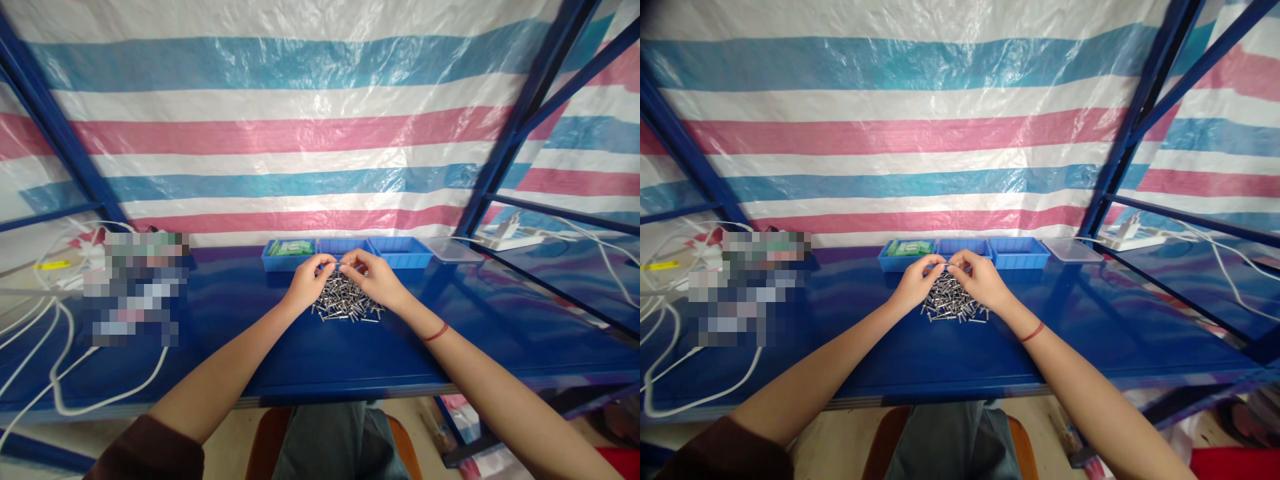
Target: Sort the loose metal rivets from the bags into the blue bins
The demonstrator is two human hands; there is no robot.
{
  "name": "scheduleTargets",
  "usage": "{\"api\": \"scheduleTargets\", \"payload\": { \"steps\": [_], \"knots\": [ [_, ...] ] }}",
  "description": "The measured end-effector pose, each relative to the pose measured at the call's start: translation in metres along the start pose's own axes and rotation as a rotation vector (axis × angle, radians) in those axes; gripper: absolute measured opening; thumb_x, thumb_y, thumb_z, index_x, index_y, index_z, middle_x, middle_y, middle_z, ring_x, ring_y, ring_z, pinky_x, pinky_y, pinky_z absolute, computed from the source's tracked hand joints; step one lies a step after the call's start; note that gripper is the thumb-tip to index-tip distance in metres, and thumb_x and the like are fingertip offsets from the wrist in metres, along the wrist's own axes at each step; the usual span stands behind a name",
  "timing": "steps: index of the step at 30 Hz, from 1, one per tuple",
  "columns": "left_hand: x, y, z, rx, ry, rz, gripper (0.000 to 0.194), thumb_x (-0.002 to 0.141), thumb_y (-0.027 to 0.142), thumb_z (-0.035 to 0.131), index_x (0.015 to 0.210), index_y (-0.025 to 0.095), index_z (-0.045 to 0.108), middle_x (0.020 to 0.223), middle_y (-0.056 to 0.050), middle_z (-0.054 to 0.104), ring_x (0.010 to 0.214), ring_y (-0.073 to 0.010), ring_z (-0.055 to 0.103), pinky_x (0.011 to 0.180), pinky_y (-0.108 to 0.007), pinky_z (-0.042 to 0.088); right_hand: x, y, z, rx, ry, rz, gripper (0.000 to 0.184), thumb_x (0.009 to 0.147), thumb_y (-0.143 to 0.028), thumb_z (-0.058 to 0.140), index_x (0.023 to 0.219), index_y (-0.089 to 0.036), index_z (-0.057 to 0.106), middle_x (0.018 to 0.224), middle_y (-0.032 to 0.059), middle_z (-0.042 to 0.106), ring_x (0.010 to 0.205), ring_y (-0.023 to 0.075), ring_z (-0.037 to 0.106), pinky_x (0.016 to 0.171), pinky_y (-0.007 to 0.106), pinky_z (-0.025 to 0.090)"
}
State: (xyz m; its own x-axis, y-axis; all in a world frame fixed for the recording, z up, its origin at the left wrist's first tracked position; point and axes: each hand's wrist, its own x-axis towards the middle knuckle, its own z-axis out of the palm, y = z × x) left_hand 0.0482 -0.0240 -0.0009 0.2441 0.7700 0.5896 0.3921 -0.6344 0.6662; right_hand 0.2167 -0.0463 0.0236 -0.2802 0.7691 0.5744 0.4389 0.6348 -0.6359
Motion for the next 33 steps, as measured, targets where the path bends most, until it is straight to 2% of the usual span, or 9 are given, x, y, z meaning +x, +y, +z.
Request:
{"api": "scheduleTargets", "payload": {
  "steps": [4, 6, 10, 13, 16, 19, 23, 25, 33],
  "knots": [
    [-0.001, 0.000, 0.001, -0.025, -0.112, 0.003, 0.022, 0.090, 0.028, 0.043, 0.093, 0.016, 0.061, 0.095, -0.005, 0.067, 0.089, -0.0166, 0.062, 0.078, -0.027, 0.049, -0.002, -0.011, -0.004, -0.214, -0.039, -0.075, 0.025, 0.087, -0.035, 0.050, 0.071, -0.016, 0.055, 0.064, 0.0001, 0.057, 0.058, 0.0107, 0.050, 0.059, 0.023, 0.038],
    [-0.002, 0.001, 0.001, -0.023, -0.119, 0.008, 0.025, 0.092, 0.030, 0.040, 0.098, 0.016, 0.060, 0.096, -0.006, 0.067, 0.091, -0.0167, 0.062, 0.081, -0.028, 0.049, 0.002, -0.011, -0.007, -0.289, -0.011, -0.064, 0.027, 0.088, -0.034, 0.047, 0.069, -0.016, 0.056, 0.062, 0.0005, 0.057, 0.057, 0.0113, 0.050, 0.059, 0.024, 0.036],
    [-0.002, 0.002, -0.002, 0.020, -0.074, 0.012, 0.032, 0.093, 0.031, 0.038, 0.119, 0.018, 0.051, 0.105, -0.007, 0.066, 0.099, -0.0161, 0.061, 0.084, -0.028, 0.048, 0.026, 0.007, -0.014, -0.382, 0.166, 0.020, 0.028, 0.088, -0.035, 0.046, 0.074, -0.015, 0.059, 0.066, 0.0037, 0.061, 0.061, 0.0138, 0.054, 0.060, 0.025, 0.036],
    [-0.002, -0.001, -0.004, 0.125, -0.120, 0.049, 0.029, 0.092, 0.029, 0.041, 0.115, 0.019, 0.055, 0.108, -0.006, 0.065, 0.101, -0.0169, 0.060, 0.088, -0.030, 0.047, 0.047, 0.029, -0.019, -0.478, 0.206, 0.068, 0.028, 0.088, -0.036, 0.045, 0.077, -0.015, 0.060, 0.070, 0.0065, 0.064, 0.063, 0.0163, 0.056, 0.061, 0.026, 0.037],
    [-0.003, -0.004, -0.004, 0.223, -0.192, 0.098, 0.025, 0.090, 0.025, 0.043, 0.105, 0.019, 0.062, 0.104, -0.006, 0.066, 0.099, -0.0180, 0.060, 0.091, -0.032, 0.045, 0.054, 0.045, -0.022, -0.630, 0.092, 0.134, 0.026, 0.086, -0.035, 0.048, 0.083, -0.013, 0.062, 0.078, 0.0107, 0.066, 0.069, 0.0190, 0.058, 0.063, 0.028, 0.038],
    [-0.003, -0.004, -0.004, 0.283, -0.227, 0.110, 0.024, 0.090, 0.022, 0.043, 0.101, 0.020, 0.064, 0.101, -0.004, 0.068, 0.096, -0.0183, 0.060, 0.091, -0.033, 0.045, 0.044, 0.042, -0.026, -0.671, -0.023, 0.096, 0.021, 0.083, -0.029, 0.051, 0.087, -0.012, 0.062, 0.082, 0.0116, 0.065, 0.073, 0.0188, 0.057, 0.067, 0.029, 0.039],
    [-0.003, -0.005, -0.003, 0.319, -0.234, 0.096, 0.025, 0.089, 0.020, 0.043, 0.100, 0.021, 0.065, 0.102, -0.003, 0.068, 0.097, -0.0183, 0.060, 0.092, -0.034, 0.045, 0.019, 0.021, -0.030, -0.386, -0.390, -0.011, 0.015, 0.076, -0.017, 0.049, 0.075, -0.015, 0.064, 0.071, 0.0020, 0.063, 0.064, 0.0122, 0.054, 0.063, 0.024, 0.039],
    [-0.003, -0.006, -0.002, 0.329, -0.245, 0.087, 0.025, 0.089, 0.020, 0.043, 0.099, 0.021, 0.066, 0.102, -0.003, 0.068, 0.097, -0.0182, 0.060, 0.092, -0.034, 0.045, 0.010, 0.014, -0.028, -0.268, -0.513, -0.019, 0.015, 0.073, -0.015, 0.050, 0.074, -0.016, 0.065, 0.069, 0.0001, 0.063, 0.062, 0.0110, 0.053, 0.060, 0.023, 0.039],
    [-0.003, -0.011, 0.000, 0.339, -0.294, 0.112, 0.026, 0.089, 0.021, 0.042, 0.096, 0.022, 0.067, 0.098, -0.003, 0.069, 0.094, -0.0177, 0.060, 0.089, -0.033, 0.045, 0.002, 0.011, -0.012, -0.366, -0.599, -0.079, 0.014, 0.070, -0.012, 0.054, 0.069, -0.017, 0.067, 0.070, 0.0016, 0.062, 0.066, 0.0127, 0.055, 0.064, 0.024, 0.038]
  ]
}}
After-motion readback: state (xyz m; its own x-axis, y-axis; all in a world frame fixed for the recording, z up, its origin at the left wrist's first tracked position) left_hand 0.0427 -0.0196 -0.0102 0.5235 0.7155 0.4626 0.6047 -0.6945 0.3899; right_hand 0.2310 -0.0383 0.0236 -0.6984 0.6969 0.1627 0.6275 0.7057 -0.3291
